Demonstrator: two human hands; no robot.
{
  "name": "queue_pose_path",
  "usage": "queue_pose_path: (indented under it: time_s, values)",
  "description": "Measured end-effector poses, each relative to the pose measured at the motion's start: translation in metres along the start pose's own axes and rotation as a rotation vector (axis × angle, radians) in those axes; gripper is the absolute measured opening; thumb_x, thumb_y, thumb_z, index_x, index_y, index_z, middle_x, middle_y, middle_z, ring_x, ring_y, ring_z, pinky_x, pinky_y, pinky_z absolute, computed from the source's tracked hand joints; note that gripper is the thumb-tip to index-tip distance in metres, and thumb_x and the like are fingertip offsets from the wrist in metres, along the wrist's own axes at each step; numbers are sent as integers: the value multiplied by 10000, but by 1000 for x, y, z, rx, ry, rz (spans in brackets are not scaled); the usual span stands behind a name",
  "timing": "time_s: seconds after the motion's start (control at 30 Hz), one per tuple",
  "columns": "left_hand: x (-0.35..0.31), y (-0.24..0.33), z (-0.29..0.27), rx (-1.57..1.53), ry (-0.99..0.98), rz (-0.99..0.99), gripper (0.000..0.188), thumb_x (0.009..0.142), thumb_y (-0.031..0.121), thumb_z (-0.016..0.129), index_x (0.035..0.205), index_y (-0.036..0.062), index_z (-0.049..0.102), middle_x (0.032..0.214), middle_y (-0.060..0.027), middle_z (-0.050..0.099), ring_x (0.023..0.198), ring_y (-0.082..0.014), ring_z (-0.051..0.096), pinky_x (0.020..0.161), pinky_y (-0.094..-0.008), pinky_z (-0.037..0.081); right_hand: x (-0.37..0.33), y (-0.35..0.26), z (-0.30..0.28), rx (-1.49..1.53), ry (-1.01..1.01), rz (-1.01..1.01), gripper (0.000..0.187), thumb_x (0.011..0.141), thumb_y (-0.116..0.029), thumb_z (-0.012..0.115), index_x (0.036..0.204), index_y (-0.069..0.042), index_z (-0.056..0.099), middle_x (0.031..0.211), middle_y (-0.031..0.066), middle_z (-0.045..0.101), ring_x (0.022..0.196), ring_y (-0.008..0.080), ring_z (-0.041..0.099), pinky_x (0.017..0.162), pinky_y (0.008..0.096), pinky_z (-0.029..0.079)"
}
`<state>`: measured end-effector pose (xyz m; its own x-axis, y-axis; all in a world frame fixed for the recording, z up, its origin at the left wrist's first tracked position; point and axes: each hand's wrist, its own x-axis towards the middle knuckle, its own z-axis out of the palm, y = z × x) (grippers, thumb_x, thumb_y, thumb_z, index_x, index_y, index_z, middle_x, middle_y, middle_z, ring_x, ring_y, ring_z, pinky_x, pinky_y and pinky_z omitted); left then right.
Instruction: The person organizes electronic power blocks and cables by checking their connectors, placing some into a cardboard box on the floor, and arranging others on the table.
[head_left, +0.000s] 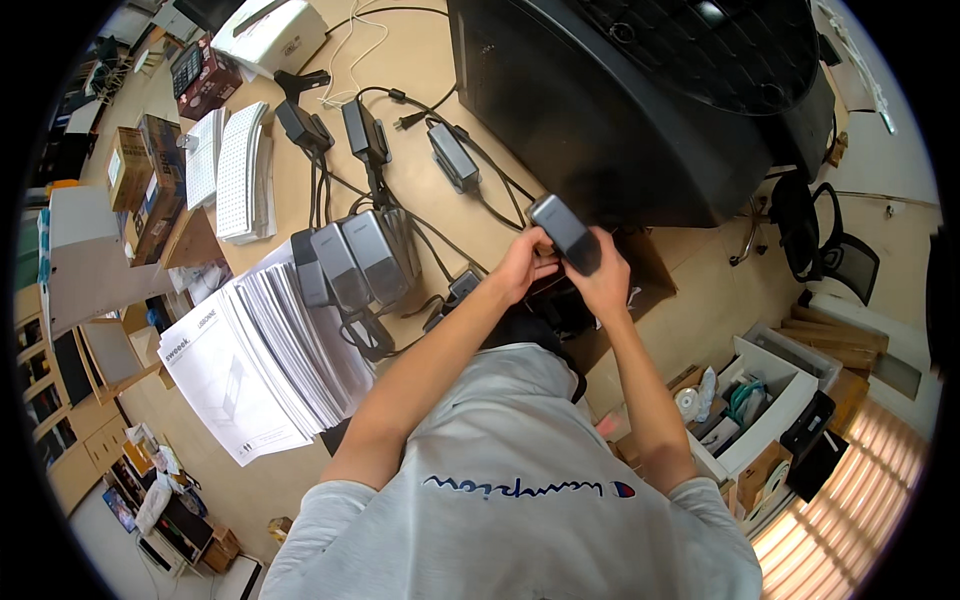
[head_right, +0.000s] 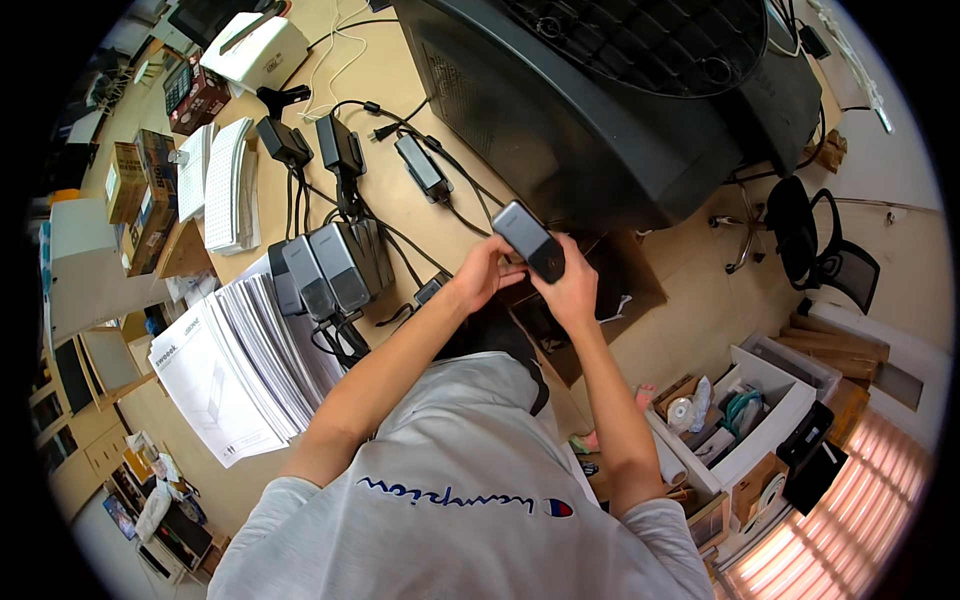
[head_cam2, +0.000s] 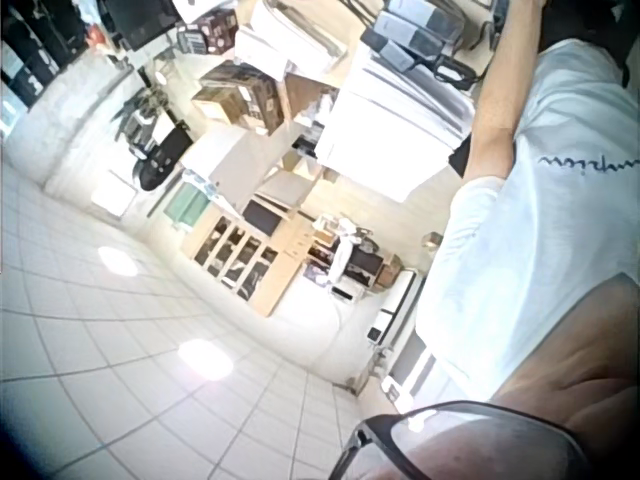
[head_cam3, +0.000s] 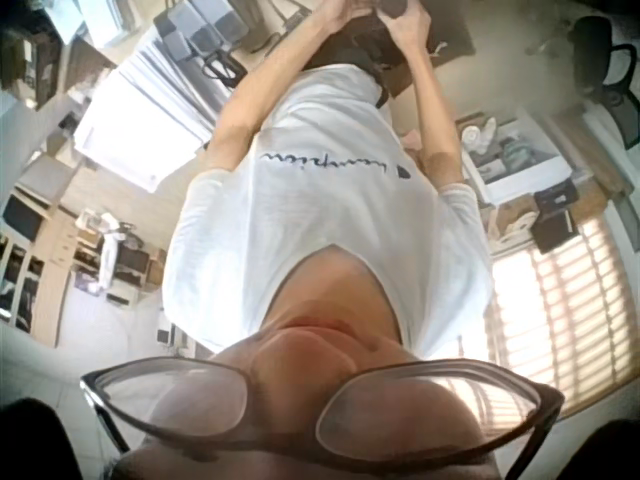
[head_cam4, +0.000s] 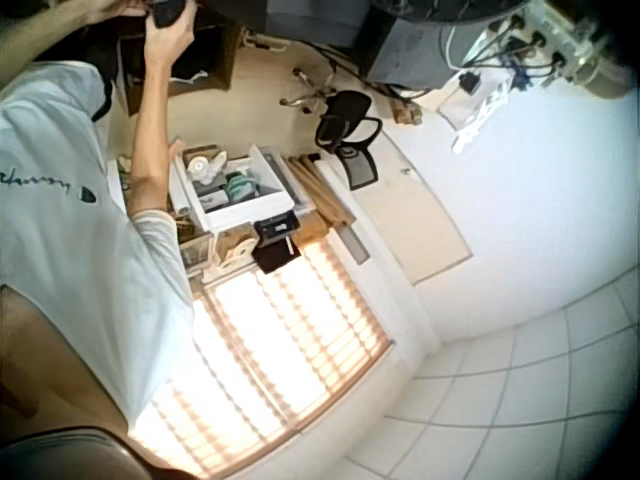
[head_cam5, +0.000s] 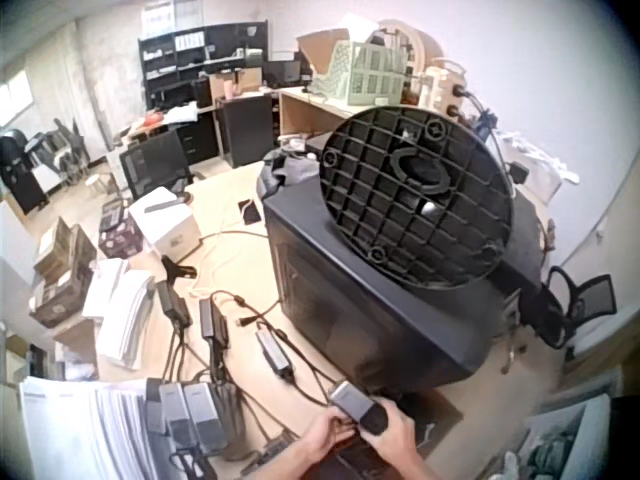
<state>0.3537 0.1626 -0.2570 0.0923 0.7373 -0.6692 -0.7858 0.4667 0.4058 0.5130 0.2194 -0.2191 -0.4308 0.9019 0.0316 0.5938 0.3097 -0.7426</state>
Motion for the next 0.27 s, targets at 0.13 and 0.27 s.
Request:
queue_pose_path:
  time_s: [0.13,0.27]
  values:
    - [2,8,-4,-96,-22,96,386,872,291,560,1195,81,546,1314,-54,535,1139,-241,581,1005,-372,437,27,15,29,-64,-95,-53,578,717,-133,834,1237,-82,585,1106,211,693,1030,421,659,849,471,542]
    - [-10,3,-13,-20,-14,116,748,900,350,588,1578,180,322,1348,-38,498,1246,-211,507,1083,-382,368,37,24,54,-54,-108,6,584,720,-132,833,1244,-79,580,1129,213,689,1042,418,658,850,482,542]
